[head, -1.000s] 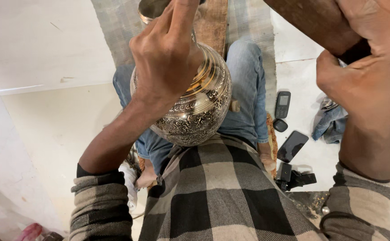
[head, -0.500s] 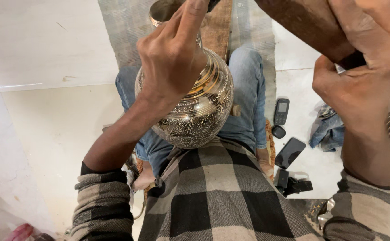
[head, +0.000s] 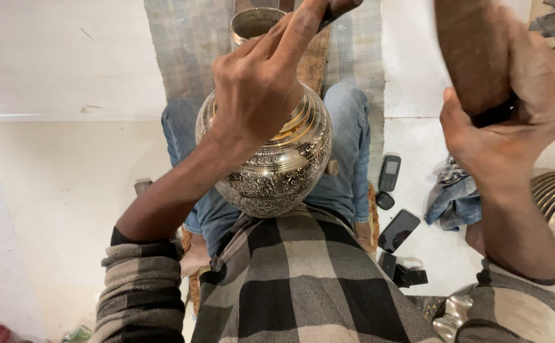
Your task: The person sits on the floor with an engraved brass vase on their lap, holds a punch against the vase's neck and rim, and repeatedly strikes the punch with a wooden mallet to shape the metal. They rotate the vase between strikes and reposition the punch around the rim.
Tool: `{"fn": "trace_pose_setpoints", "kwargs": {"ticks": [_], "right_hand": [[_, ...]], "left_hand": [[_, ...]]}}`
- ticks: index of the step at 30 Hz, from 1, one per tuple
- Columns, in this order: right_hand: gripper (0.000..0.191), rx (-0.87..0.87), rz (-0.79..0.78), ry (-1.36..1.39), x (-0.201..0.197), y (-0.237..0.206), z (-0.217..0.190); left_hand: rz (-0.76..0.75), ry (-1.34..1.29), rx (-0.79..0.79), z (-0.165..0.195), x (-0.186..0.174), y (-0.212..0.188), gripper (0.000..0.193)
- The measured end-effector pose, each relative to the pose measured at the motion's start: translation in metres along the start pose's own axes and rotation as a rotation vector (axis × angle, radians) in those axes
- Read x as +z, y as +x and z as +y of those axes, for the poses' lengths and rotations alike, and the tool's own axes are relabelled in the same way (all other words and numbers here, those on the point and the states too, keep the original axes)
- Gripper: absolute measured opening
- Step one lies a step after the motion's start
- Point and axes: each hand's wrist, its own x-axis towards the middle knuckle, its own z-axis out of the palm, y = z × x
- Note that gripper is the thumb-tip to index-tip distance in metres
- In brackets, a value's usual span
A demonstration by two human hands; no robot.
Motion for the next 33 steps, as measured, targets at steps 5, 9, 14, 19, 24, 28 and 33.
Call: {"fn": "trace_pose_setpoints", "kwargs": {"ticks": [5, 9, 14, 19, 24, 28, 33], "right_hand": [[0.06, 0.001, 0.005, 0.094, 0.003, -0.004, 0.001], [0.064, 0.004, -0.013, -0.09, 0.005, -0.006, -0.004], [0.063, 0.037, 0.021, -0.09, 0.008, -0.003, -0.011], [0.063, 0.053, 0.022, 0.014, 0.001, 0.002, -0.013], [0.069, 0.069, 0.054, -0.145, -0.004, 0.001, -0.014], [0.068, 0.027, 0.012, -0.135, -0.002, 0.0, -0.012], [0.071, 0.02, -0.01, -0.165, -0.001, 0.005, -0.008]], "left_hand": [[0.025, -0.056, -0.017, 0.001, -0.005, 0.0, 0.059], [0.025, -0.053, -0.013, 0.002, -0.005, 0.002, 0.056], [0.007, -0.03, 0.006, 0.001, -0.005, 0.005, 0.053], [0.029, -0.099, -0.004, 0.002, -0.01, 0.003, 0.057], [-0.012, -0.054, -0.001, 0.0, -0.01, 0.004, 0.058], [0.01, -0.075, -0.008, 0.0, -0.011, 0.002, 0.064], [-0.004, -0.087, -0.043, -0.002, -0.012, 0.0, 0.067]]}}
